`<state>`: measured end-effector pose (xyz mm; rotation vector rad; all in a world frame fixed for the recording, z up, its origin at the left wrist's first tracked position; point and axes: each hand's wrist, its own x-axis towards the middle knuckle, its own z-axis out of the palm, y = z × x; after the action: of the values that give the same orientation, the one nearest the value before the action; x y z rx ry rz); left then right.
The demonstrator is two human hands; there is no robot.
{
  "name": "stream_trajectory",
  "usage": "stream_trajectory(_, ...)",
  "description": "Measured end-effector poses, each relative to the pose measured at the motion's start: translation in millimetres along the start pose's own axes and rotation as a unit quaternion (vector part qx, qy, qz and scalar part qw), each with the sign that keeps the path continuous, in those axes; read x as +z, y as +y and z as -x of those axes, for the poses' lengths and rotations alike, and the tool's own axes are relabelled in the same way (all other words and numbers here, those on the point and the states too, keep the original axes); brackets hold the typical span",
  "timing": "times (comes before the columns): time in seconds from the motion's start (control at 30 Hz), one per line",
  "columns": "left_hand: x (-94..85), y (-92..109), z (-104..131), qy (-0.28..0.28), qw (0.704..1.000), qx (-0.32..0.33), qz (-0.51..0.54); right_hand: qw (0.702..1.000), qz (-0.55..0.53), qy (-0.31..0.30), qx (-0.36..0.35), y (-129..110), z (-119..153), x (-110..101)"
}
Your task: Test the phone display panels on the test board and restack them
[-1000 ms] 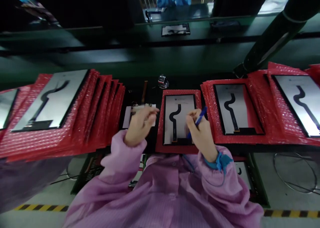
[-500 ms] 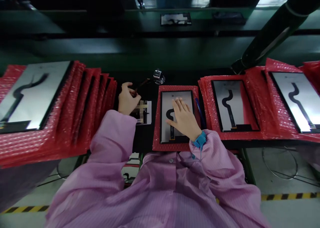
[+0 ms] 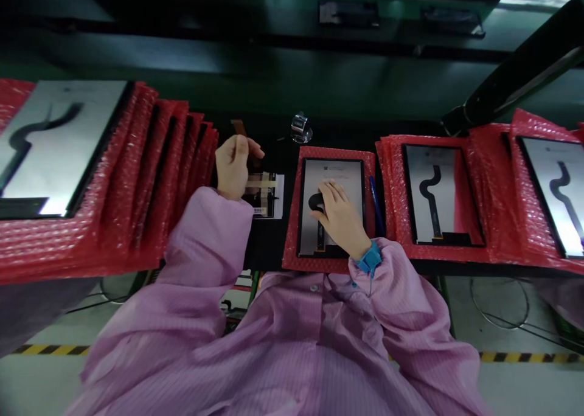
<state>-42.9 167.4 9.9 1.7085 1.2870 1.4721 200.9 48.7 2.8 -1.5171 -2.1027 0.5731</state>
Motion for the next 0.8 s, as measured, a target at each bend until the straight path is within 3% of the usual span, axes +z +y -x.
stream_trajectory(0.13,1.6,1.1,2.1,-0.056,0.998,-0.011,0.025,0.989,-0.143,0.018,0.018,-4.5,3.0,-0.4)
stream_trajectory(0.3,1.4,4.8,7.3,-0.1,0.993,-0.003,0.063,0.941,-0.323,0.084,0.059,-21.3,9.9,-3.0)
stream_trajectory(0.4,0.9,8.8,10.2,-0.112,0.992,0.012,0.051,0.92,-0.375,0.039,0.107,-33.0,4.2,-10.0)
stream_trajectory(0.47,0.3,10.2,10.9,-0.133,0.99,0.028,0.032,0.922,-0.373,0.001,0.107,-37.8,-5.9,-14.1)
stream_trajectory(0.6,-2.1,12.6,10.0,-0.188,0.979,0.067,-0.05,0.963,-0.266,-0.036,-0.02,-37.1,-31.7,-14.7)
stream_trajectory(0.7,-4.8,15.8,9.5,-0.223,0.967,0.077,-0.1,0.969,-0.204,-0.093,-0.105,-29.0,-45.1,-10.4)
stream_trajectory(0.8,-6.4,17.8,10.1,-0.25,0.956,0.099,-0.114,0.969,-0.158,-0.124,-0.147,-19.2,-50.0,-5.6)
